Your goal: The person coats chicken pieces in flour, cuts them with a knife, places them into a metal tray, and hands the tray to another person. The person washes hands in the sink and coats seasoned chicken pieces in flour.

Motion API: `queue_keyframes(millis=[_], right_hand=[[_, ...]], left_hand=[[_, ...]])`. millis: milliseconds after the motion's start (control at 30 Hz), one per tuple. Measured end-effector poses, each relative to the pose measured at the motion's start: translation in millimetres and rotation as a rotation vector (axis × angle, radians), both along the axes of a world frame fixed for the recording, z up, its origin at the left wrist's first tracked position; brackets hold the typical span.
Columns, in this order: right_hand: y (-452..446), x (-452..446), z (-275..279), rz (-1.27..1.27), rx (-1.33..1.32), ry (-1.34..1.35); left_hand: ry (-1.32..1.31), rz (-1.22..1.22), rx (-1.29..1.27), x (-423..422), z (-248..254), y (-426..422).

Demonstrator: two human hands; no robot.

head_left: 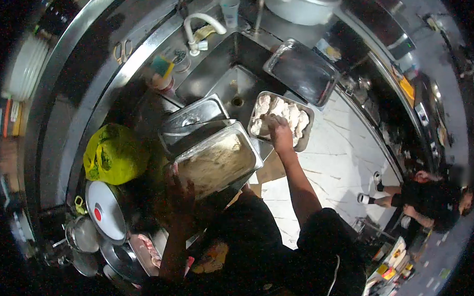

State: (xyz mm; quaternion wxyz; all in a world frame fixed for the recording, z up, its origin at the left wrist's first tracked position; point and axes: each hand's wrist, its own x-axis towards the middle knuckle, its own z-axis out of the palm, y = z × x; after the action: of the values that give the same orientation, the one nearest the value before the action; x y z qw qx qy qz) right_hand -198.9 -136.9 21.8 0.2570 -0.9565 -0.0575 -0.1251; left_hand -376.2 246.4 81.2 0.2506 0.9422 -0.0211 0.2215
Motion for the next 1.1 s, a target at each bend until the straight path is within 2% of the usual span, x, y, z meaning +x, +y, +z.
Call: queue_keyframes(millis=[33, 67, 133, 167, 300, 333, 433, 467, 533, 567, 600, 667, 733, 767, 800, 867, 967, 1000, 1100], right_hand=[[-2.0, -0.8, -1.2, 0.062, 0.057, -0.077], [-5.2, -3.3, -6.4, 0.069, -0.079, 0.056], [-22.3, -9.7, -64.9, 0.130, -0.361, 0.299], [-31.7, -4.3, -76.4, 0.172, -0.373, 0.354], [-55.2, 15.9, -65.6, 0.245, 0.153, 0.422], [-49.6, 24.8, -35.4, 0.255, 0.233, 0.387], [15.3, 12.1, 111.2, 0.324, 0.393, 0.269], [41.4, -3.0, 174.7, 0.396, 0.232, 0.278], [71.8, -15.0, 209.5, 0.298, 0.566, 0.295], [87.8, -21.5, 221.5, 0.247, 0.555, 0.307], [81.5, -9.5, 197.5, 0.328, 0.662, 0.341], [137.1, -36.5, 186.2, 0.387, 0.451, 0.351], [121.2, -30.7, 119.2, 0.610, -0.518, 0.212], [139.6, -35.8, 110.0, 0.783, 0.033, 0.218], [151.0, -41.2, 113.2, 0.522, 0.124, 0.406], [218.4, -84.2, 158.2, 0.555, 0.338, 0.221], [273.5, -109.5, 174.1, 0.656, -0.058, 0.211], [285.6, -118.3, 146.4, 0.728, 0.326, 0.412], [372.2, -192.4, 152.8, 1.066, 0.244, 0.517]], left_hand=[[0.008, -0.005, -0.005, 0.4, 2.8, -2.6], [0.022, -0.007, -0.008, -2.5, 7.0, -1.2], [0.061, -0.022, -0.031, -2.9, 14.7, 2.8], [0.080, -0.032, -0.042, -2.0, 18.7, 4.9], [0.023, -0.072, -0.120, 4.6, 30.6, 3.8], [-0.012, -0.070, -0.131, 7.3, 31.5, 6.8], [-0.076, -0.071, -0.160, 7.4, 36.2, 11.0], [-0.083, -0.070, -0.172, 4.2, 37.8, 14.4], [-0.080, -0.061, -0.206, -4.5, 47.0, 22.6], [-0.084, -0.052, -0.295, -14.1, 52.8, 26.7], [-0.043, 0.046, -0.376, -25.4, 57.1, 30.4], [-0.043, 0.150, -0.441, -51.4, 63.0, 46.3], [-0.046, 0.253, -0.475, -82.2, 57.7, 66.0], [-0.045, 0.335, -0.476, -104.9, 63.6, 81.3], [-0.032, 0.413, -0.473, -128.8, 60.3, 92.5], [0.019, 0.606, -0.451, -185.9, 58.6, 118.2], [0.115, 0.964, -0.343, -286.8, 57.5, 153.7], [0.149, 1.091, -0.297, -320.4, 56.0, 161.0], [0.216, 1.414, -0.143, -401.9, 60.6, 176.6]])
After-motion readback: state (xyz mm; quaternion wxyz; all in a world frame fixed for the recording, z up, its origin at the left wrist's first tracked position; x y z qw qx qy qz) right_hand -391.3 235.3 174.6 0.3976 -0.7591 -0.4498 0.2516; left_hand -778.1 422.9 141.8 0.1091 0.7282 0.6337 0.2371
